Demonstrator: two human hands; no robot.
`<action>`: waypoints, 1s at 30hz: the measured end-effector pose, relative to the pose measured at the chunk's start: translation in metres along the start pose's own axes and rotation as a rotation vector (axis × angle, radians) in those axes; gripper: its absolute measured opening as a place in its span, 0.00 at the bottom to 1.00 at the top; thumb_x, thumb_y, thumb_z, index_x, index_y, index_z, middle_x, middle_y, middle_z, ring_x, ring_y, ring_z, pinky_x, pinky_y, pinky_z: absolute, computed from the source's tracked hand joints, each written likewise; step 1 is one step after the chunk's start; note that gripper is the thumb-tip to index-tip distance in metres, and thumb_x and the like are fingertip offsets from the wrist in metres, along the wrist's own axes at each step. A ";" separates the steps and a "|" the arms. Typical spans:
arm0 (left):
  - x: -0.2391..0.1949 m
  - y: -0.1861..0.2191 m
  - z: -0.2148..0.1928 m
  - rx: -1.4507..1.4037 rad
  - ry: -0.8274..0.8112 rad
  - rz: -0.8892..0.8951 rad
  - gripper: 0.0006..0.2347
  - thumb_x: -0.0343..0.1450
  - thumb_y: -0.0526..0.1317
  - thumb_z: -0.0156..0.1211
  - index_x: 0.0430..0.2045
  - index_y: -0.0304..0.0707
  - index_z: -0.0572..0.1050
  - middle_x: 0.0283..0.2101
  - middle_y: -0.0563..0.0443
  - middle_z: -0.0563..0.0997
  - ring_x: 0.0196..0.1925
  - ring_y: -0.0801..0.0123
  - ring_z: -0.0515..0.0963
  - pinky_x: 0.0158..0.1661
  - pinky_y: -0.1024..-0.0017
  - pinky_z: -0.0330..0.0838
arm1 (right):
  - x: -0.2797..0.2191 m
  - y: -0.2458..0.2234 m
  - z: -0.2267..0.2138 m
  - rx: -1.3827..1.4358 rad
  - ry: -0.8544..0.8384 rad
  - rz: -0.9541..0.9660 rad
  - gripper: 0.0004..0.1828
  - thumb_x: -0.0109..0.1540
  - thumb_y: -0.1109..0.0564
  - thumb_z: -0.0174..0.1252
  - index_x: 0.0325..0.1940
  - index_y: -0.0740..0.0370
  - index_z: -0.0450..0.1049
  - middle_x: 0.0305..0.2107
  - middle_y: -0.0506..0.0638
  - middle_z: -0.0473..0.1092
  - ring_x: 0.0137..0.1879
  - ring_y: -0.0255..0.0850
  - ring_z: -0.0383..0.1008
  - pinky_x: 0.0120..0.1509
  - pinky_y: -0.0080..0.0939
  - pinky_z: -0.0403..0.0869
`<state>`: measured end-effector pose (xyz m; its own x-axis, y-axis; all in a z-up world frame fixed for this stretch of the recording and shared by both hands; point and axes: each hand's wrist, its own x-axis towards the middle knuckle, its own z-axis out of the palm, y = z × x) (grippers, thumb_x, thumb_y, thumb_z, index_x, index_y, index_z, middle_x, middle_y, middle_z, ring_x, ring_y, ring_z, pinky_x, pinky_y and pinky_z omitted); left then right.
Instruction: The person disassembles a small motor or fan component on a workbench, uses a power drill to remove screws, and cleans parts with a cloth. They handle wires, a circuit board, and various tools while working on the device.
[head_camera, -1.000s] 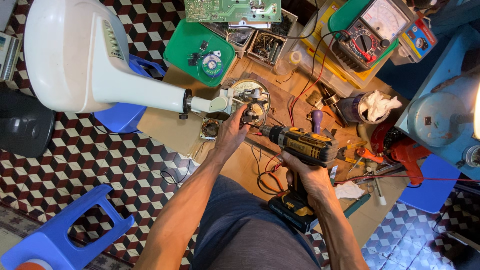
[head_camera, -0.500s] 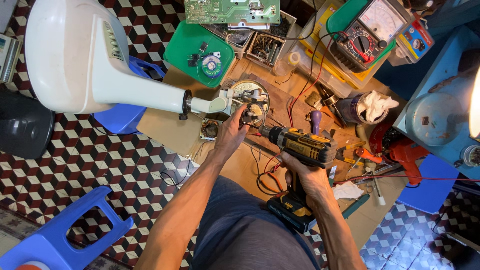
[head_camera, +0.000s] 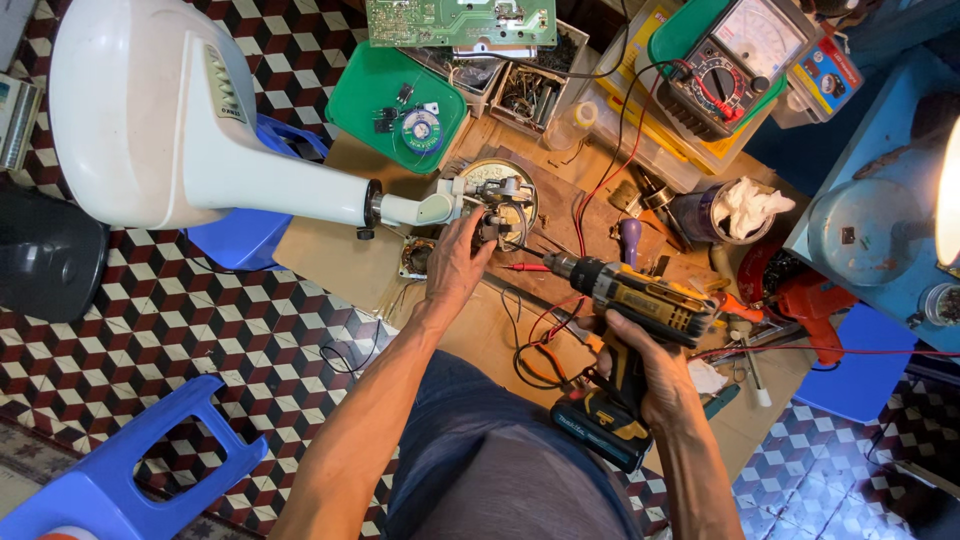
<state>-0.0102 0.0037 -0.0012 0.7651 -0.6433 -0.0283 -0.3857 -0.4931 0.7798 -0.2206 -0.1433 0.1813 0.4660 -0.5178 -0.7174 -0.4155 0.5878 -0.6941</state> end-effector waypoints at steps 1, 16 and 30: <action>0.000 -0.001 0.001 0.004 0.001 -0.005 0.26 0.70 0.39 0.67 0.63 0.38 0.66 0.54 0.39 0.76 0.55 0.47 0.76 0.53 0.56 0.72 | 0.000 0.002 -0.004 0.039 0.017 -0.002 0.19 0.61 0.53 0.65 0.47 0.73 0.76 0.27 0.58 0.74 0.22 0.38 0.70 0.25 0.37 0.71; 0.023 -0.003 -0.007 0.006 0.012 0.144 0.17 0.69 0.36 0.66 0.53 0.37 0.74 0.48 0.39 0.79 0.49 0.45 0.80 0.48 0.57 0.75 | 0.068 0.033 -0.017 0.362 -0.015 -0.002 0.19 0.62 0.52 0.63 0.53 0.64 0.71 0.39 0.61 0.77 0.24 0.37 0.72 0.26 0.36 0.72; 0.038 0.010 0.005 0.236 0.065 0.233 0.10 0.66 0.35 0.64 0.39 0.34 0.74 0.43 0.42 0.80 0.47 0.48 0.78 0.46 0.56 0.75 | 0.089 0.080 -0.040 0.554 0.014 0.081 0.17 0.63 0.53 0.62 0.54 0.60 0.72 0.37 0.60 0.78 0.24 0.38 0.73 0.26 0.35 0.73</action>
<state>0.0120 -0.0285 0.0025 0.6705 -0.7199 0.1794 -0.6571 -0.4640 0.5941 -0.2429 -0.1672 0.0596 0.4377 -0.4636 -0.7704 0.0246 0.8627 -0.5051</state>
